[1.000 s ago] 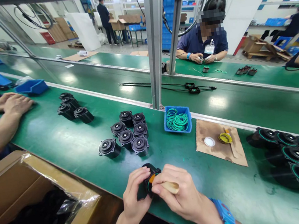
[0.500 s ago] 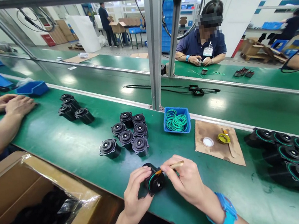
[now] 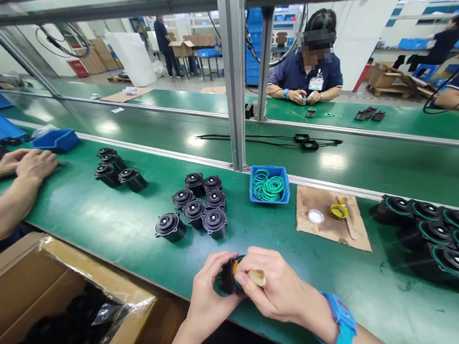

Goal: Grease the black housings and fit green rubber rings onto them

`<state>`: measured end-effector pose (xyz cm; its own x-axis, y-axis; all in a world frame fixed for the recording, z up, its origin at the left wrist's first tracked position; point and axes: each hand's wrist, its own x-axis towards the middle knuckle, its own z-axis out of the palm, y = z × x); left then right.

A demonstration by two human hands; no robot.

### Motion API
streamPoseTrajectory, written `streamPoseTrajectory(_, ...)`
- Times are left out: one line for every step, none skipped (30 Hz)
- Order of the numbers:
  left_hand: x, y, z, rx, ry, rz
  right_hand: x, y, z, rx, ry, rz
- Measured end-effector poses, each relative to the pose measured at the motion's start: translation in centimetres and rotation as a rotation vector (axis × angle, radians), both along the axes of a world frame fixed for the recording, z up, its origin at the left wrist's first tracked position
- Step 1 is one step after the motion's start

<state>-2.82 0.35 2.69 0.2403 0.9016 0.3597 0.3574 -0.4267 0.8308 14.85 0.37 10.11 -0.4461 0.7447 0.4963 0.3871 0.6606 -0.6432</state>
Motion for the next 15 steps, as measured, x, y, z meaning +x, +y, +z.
streamPoseTrajectory(0.1,0.0,0.1,-0.021,-0.006,-0.001,0.1,-0.1,-0.1,0.007,-0.008,0.018)
streamPoseTrajectory(0.1,-0.1,0.1,-0.041,-0.012,-0.001,0.2,-0.2,-0.1,0.02,-0.016,0.04)
streamPoseTrajectory(0.1,-0.1,0.2,-0.057,-0.019,-0.002,0.2,-0.4,-0.2,0.042,-0.026,0.062)
streamPoseTrajectory(0.1,-0.2,0.2,-0.07,-0.026,-0.004,0.3,-0.5,-0.2,0.071,-0.043,0.087)
streamPoseTrajectory(0.1,-0.2,0.2,-0.08,-0.033,-0.006,0.3,-0.5,-0.2,0.103,-0.065,0.108)
streamPoseTrajectory(0.1,-0.2,0.2,-0.088,-0.039,-0.006,0.4,-0.6,-0.2,0.133,-0.096,0.129)
streamPoseTrajectory(0.0,-0.2,0.2,-0.096,-0.044,-0.004,0.4,-0.7,-0.2,0.161,-0.128,0.148)
streamPoseTrajectory(0.0,-0.1,0.2,-0.104,-0.047,-0.002,0.5,-0.7,-0.3,0.186,-0.158,0.165)
streamPoseTrajectory(0.0,-0.1,0.1,-0.114,-0.048,-0.001,0.5,-0.7,-0.3,0.206,-0.188,0.181)
streamPoseTrajectory(0.0,0.0,0.1,-0.123,-0.05,0.001,0.6,-0.7,-0.4,0.223,-0.212,0.195)
streamPoseTrajectory(0.0,0.1,0.0,-0.132,-0.053,0.001,0.7,-0.7,-0.4,0.236,-0.232,0.208)
streamPoseTrajectory(-0.1,0.1,0.0,-0.139,-0.057,0.0,0.7,-0.7,-0.5,0.244,-0.25,0.218)
streamPoseTrajectory(-0.1,0.2,0.0,-0.146,-0.064,0.001,0.8,-0.7,-0.5,0.247,-0.264,0.225)
streamPoseTrajectory(-0.1,0.2,0.0,-0.156,-0.073,0.003,1.0,-0.6,-0.5,0.248,-0.273,0.229)
streamPoseTrajectory(-0.1,0.2,0.1,-0.172,-0.084,0.009,1.2,-0.6,-0.5,0.245,-0.276,0.23)
